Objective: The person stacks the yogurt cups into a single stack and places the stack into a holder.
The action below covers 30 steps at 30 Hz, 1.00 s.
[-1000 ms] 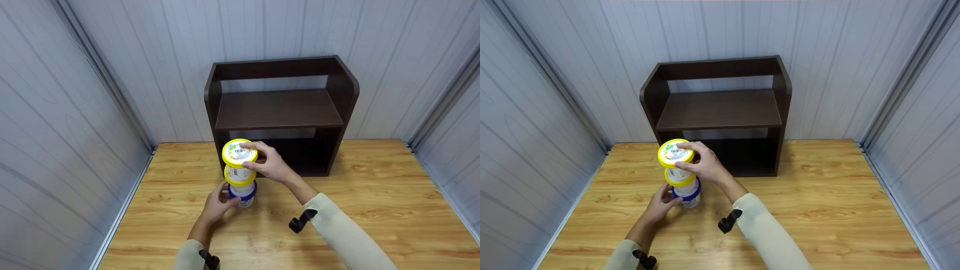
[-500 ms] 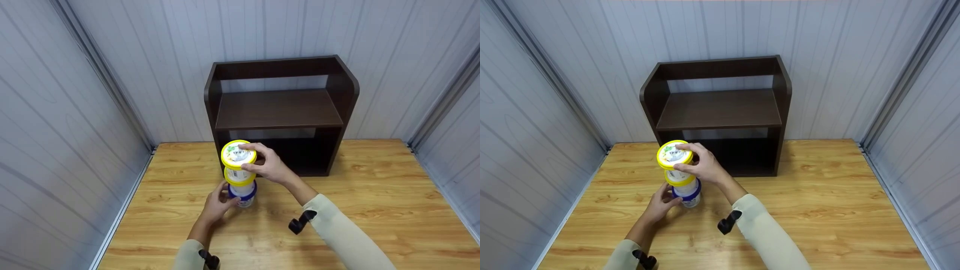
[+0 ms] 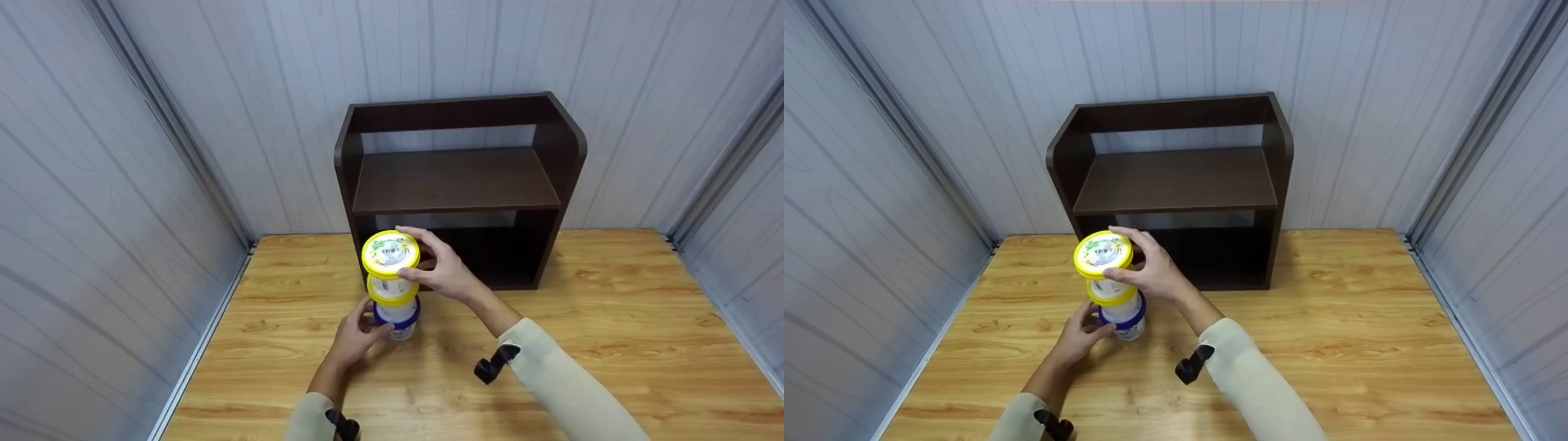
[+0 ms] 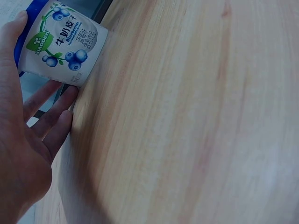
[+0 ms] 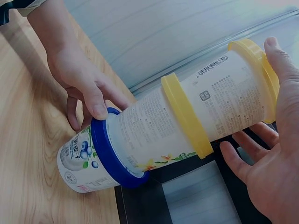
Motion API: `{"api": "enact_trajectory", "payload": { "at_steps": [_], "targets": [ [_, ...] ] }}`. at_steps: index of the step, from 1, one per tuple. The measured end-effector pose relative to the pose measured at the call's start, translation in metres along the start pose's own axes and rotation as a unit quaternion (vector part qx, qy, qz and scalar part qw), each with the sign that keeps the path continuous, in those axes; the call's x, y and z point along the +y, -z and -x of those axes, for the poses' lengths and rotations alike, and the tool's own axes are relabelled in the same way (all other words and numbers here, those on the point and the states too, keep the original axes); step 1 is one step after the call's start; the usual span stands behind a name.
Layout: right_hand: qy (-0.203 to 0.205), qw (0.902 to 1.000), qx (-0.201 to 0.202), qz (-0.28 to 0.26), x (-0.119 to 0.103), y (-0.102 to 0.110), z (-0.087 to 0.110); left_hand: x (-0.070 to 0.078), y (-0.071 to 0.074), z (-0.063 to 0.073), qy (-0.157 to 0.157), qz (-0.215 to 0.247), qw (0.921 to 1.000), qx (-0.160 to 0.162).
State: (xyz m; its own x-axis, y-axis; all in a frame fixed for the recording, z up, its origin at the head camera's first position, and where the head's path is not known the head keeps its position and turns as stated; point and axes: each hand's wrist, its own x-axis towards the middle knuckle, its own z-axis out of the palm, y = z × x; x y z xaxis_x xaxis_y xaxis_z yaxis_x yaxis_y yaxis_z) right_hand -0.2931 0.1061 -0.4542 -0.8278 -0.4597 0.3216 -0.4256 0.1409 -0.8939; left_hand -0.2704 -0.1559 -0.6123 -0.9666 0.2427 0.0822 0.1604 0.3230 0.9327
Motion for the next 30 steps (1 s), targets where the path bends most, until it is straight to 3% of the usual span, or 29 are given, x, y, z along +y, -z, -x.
{"api": "enact_trajectory", "payload": {
  "at_steps": [23, 30],
  "targets": [
    [-0.025, 0.9981, 0.041, 0.038, 0.026, 0.041, 0.032, -0.005, -0.001, -0.002, -0.004, -0.004, 1.0000, 0.000],
    [-0.033, 0.9979, 0.043, 0.036, 0.043, 0.040, 0.041, -0.003, -0.001, -0.002, -0.007, -0.008, 0.9999, 0.001]
  ]
}}
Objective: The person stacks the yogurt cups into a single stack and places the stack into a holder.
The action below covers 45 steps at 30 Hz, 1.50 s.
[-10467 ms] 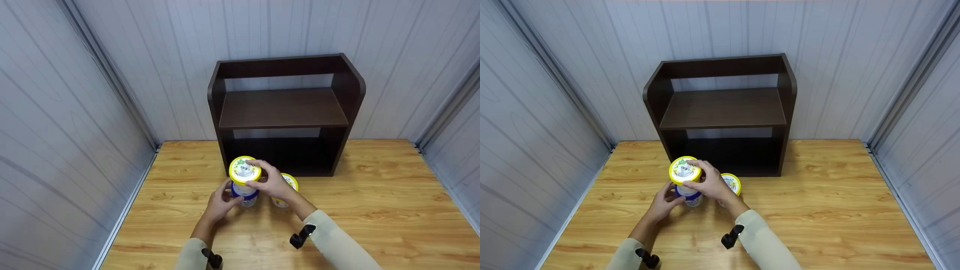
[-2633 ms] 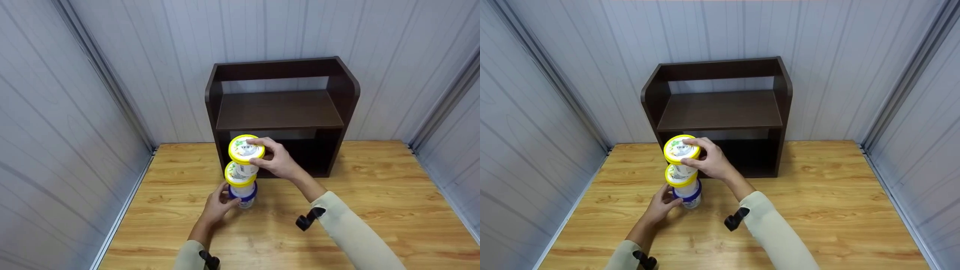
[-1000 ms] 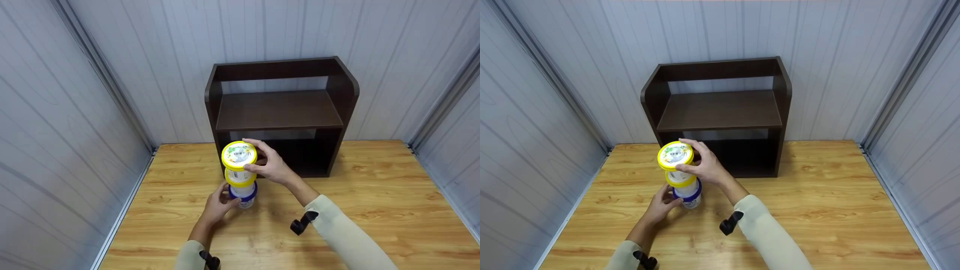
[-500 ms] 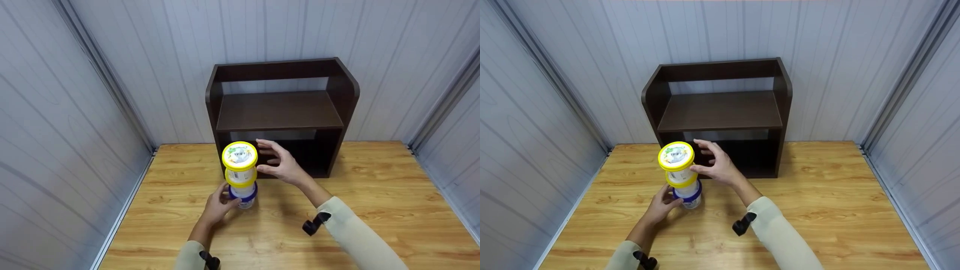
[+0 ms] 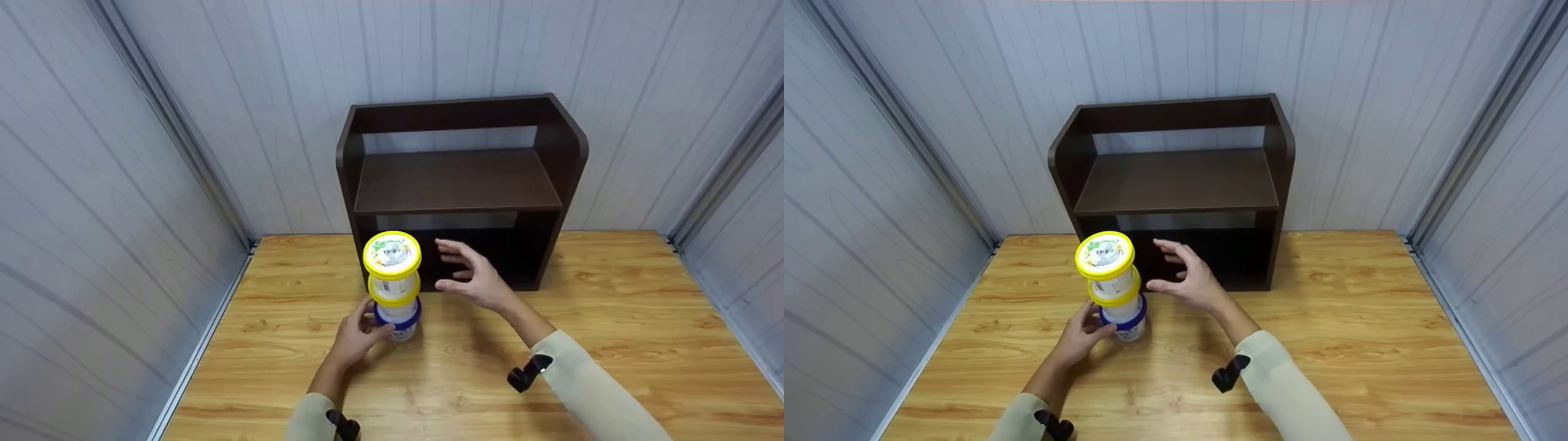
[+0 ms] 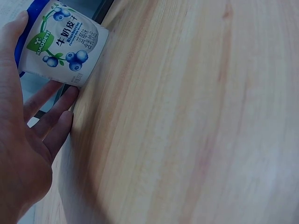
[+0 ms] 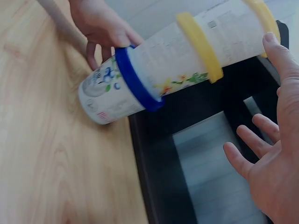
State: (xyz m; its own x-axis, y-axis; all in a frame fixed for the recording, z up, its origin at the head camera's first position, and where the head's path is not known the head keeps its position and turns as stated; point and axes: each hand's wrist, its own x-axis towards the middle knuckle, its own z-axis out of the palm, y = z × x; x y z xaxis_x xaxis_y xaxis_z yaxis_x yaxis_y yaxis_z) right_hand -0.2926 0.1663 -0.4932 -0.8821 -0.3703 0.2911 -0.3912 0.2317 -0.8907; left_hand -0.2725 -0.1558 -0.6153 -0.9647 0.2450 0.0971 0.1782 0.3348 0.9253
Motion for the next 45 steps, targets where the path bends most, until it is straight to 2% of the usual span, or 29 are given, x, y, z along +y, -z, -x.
{"api": "enact_trajectory", "payload": {
  "at_steps": [8, 15, 23, 31, 38, 45],
  "targets": [
    [-0.013, 0.9993, -0.008, -0.034, 0.025, -0.016, 0.010, 0.003, 0.000, 0.001, 0.005, 0.016, 0.9999, -0.002],
    [-0.016, 0.9973, -0.024, -0.067, 0.048, -0.030, 0.017, 0.004, 0.001, 0.001, 0.007, 0.013, 0.9999, -0.003],
    [-0.043, 0.9910, -0.049, -0.117, 0.064, -0.046, 0.021, 0.001, 0.001, 0.001, 0.011, 0.011, 0.9999, -0.003],
    [-0.059, 0.9897, -0.055, -0.119, 0.074, -0.058, 0.023, 0.001, 0.000, 0.000, 0.007, 0.008, 0.9999, -0.002],
    [-0.053, 0.9890, -0.059, -0.125, 0.078, -0.071, 0.023, 0.003, 0.000, 0.000, 0.009, 0.013, 0.9999, -0.004],
    [-0.054, 0.9935, -0.049, -0.088, 0.077, -0.085, 0.022, 0.004, 0.001, 0.001, 0.015, 0.018, 0.9997, -0.001]
  ]
}}
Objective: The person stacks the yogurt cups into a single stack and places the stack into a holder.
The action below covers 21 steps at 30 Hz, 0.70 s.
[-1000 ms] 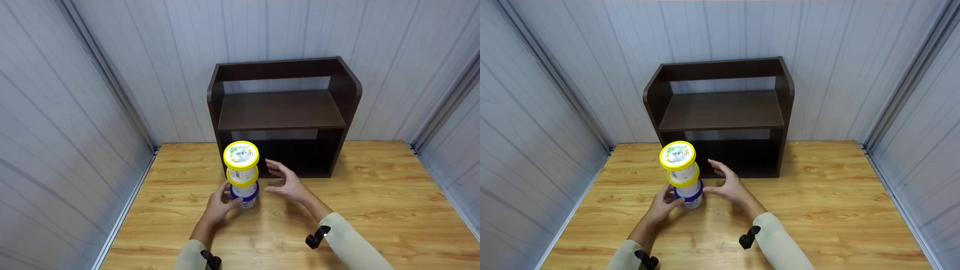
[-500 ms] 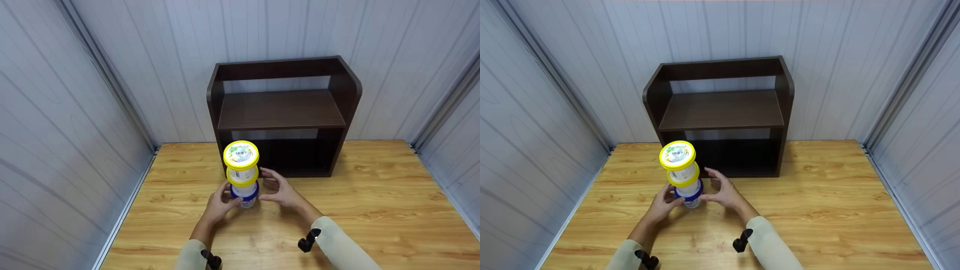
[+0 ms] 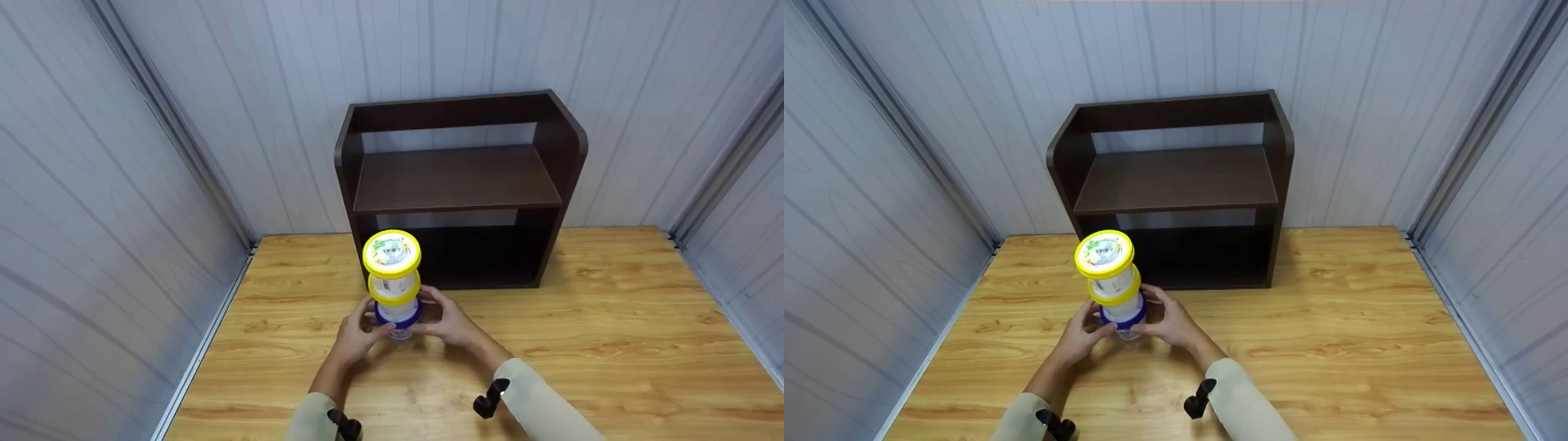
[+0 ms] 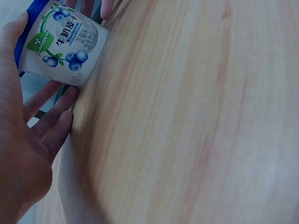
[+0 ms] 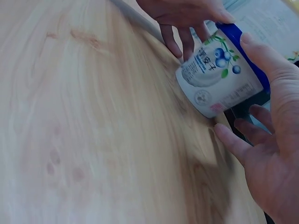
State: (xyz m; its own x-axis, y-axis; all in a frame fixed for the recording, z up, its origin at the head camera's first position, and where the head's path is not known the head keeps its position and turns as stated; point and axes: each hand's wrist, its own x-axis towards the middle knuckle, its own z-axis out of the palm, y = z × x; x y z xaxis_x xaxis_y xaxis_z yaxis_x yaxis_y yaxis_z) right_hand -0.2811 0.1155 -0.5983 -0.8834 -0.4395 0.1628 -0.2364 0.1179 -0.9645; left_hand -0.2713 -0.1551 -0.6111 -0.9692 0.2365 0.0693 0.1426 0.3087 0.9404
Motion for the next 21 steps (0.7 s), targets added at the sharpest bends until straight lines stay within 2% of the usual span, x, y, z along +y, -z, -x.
{"api": "enact_trajectory", "payload": {
  "at_steps": [9, 21],
  "targets": [
    [-0.031, 0.9984, 0.021, -0.042, 0.002, -0.012, 0.000, -0.004, 0.000, 0.000, -0.005, -0.007, 1.0000, 0.003],
    [-0.024, 0.9980, 0.035, -0.047, 0.003, -0.014, 0.000, -0.004, -0.001, 0.000, -0.025, -0.002, 0.9997, 0.002]
  ]
}}
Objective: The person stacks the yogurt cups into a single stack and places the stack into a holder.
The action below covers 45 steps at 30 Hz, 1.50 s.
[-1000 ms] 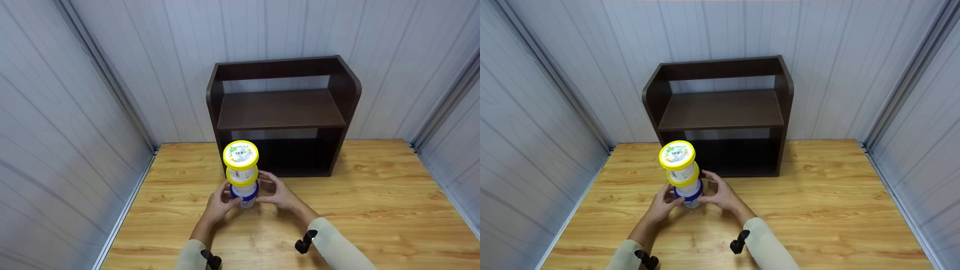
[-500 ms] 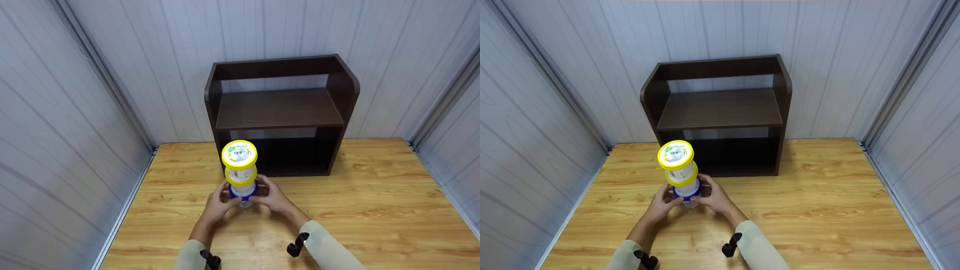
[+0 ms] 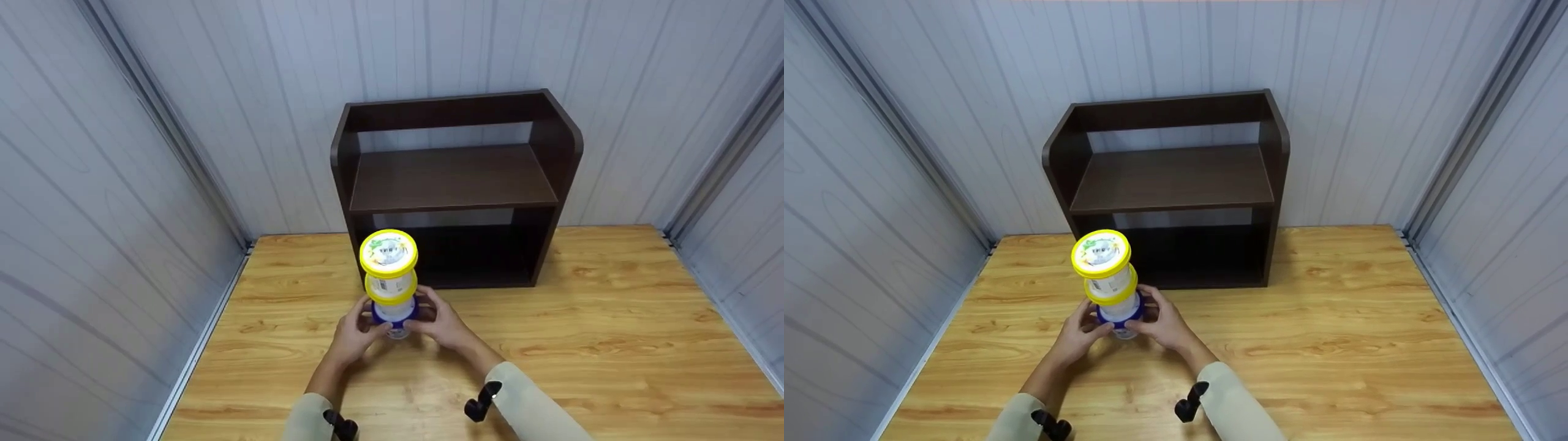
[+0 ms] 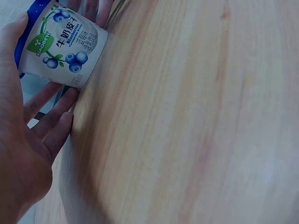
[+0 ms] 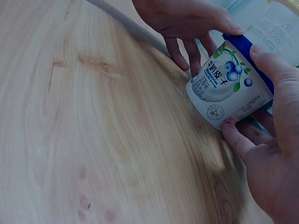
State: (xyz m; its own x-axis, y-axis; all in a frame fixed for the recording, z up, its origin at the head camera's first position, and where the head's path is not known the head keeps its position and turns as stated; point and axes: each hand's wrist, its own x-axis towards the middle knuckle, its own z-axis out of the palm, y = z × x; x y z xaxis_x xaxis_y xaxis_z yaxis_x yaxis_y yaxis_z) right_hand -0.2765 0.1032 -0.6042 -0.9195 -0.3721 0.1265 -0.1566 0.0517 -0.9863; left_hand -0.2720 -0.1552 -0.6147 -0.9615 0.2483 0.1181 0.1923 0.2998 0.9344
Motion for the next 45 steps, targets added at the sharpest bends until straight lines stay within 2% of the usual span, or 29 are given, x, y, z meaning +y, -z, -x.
{"api": "enact_trajectory", "payload": {
  "at_steps": [10, 19, 25, 35, 45],
  "targets": [
    [-0.008, 0.9999, -0.012, -0.009, -0.002, -0.004, -0.001, 0.007, 0.007, 0.006, 0.024, 0.002, 0.9997, -0.010],
    [-0.016, 0.9998, -0.011, -0.006, -0.002, -0.004, -0.002, 0.019, 0.022, 0.005, 0.040, -0.038, 0.9969, -0.056],
    [-0.016, 0.9998, -0.007, -0.009, -0.001, 0.000, -0.002, 0.033, 0.036, -0.001, 0.051, -0.062, 0.9937, -0.078],
    [-0.019, 0.9998, -0.002, -0.008, -0.002, 0.003, -0.002, 0.063, 0.068, -0.010, 0.040, -0.107, 0.9921, -0.050],
    [-0.015, 0.9998, 0.004, -0.009, -0.001, 0.002, -0.003, 0.100, 0.094, -0.026, -0.003, -0.132, 0.9909, -0.025]
  ]
}}
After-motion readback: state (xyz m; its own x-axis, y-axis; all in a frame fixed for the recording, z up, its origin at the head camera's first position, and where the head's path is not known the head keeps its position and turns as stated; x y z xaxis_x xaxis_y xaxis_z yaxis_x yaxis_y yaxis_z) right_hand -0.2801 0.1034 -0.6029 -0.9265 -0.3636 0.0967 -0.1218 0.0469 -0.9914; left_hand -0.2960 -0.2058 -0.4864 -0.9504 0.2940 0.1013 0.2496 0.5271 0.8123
